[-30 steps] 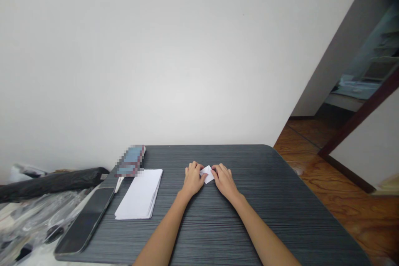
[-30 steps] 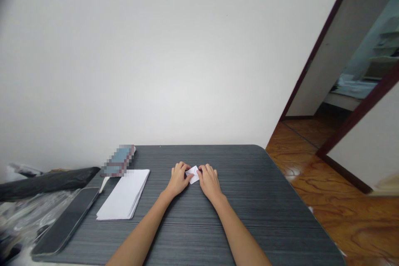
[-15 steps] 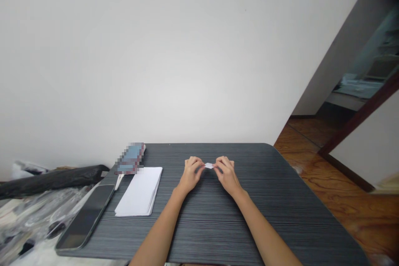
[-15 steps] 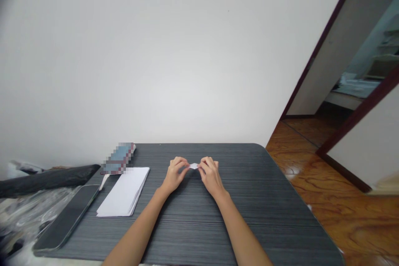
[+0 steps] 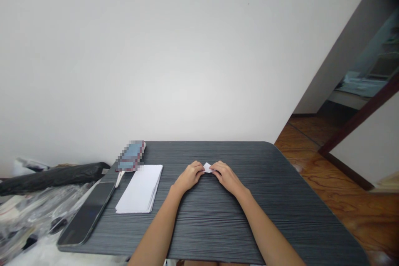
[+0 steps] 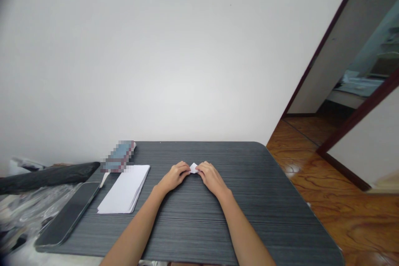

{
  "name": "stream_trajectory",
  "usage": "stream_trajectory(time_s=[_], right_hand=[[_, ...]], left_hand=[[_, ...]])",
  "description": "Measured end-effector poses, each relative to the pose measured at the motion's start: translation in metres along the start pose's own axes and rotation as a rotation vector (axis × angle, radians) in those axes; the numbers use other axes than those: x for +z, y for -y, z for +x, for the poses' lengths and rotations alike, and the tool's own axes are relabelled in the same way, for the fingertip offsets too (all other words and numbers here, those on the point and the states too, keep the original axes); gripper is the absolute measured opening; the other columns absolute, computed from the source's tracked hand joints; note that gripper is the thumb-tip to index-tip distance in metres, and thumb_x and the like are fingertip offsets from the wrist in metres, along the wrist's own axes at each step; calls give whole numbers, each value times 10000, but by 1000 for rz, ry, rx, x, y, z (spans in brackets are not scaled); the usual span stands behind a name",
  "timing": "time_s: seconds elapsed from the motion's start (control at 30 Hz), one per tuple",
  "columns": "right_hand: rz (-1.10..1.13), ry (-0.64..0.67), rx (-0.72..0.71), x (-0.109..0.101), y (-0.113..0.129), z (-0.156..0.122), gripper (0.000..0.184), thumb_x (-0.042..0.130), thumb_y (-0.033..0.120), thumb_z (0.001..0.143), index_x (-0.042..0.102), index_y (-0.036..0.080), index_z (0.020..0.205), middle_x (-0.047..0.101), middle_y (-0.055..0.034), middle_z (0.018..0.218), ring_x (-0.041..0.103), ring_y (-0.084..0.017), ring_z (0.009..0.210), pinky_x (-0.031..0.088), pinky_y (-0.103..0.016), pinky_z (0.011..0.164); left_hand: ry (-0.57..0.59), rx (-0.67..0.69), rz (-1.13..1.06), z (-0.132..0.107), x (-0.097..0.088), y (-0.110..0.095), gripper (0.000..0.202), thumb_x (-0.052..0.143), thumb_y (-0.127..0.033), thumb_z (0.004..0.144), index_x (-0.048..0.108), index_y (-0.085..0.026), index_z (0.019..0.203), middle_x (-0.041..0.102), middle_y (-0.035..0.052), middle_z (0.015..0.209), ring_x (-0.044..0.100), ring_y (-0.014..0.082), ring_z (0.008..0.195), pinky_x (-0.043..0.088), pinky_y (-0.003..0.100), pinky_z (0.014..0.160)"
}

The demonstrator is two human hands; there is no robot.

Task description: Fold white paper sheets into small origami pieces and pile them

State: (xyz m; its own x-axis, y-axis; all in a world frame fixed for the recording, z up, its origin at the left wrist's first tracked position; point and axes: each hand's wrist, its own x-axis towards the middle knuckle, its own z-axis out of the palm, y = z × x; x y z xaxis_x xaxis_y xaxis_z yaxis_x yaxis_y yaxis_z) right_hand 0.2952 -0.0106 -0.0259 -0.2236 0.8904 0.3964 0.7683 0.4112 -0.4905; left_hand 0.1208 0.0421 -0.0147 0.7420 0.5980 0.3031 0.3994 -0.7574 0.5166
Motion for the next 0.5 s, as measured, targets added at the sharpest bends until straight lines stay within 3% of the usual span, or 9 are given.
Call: stream_trajectory(time_s=[0.2,0.4,0.5], right_hand=[[64,-22,127,6,-2,6,201,407,211,801,585,178,713,576,-21,727,506,-134,716,379,-243,682],[102,-38,248,13,-5,12,199,406,211,775,599,179,809,593,-15,695,517,-134,648,378,-228,624],[78,-39,271,14,-4,14,222,409,206,764,601,180,871,585,-17,685,513,-136,635,380,-231,617]], left_hand=[[-97,-105,-29,4,8,9,195,422,-217,790,609,-170,765,588,39,772,501,140,772,382,262,734],[-162,-276,-92,8,14,12,137,451,-194,748,573,-167,805,590,3,688,504,112,622,386,239,633],[-181,-313,-57,10,16,10,92,457,-168,727,543,-164,758,569,3,676,498,120,639,383,245,634]])
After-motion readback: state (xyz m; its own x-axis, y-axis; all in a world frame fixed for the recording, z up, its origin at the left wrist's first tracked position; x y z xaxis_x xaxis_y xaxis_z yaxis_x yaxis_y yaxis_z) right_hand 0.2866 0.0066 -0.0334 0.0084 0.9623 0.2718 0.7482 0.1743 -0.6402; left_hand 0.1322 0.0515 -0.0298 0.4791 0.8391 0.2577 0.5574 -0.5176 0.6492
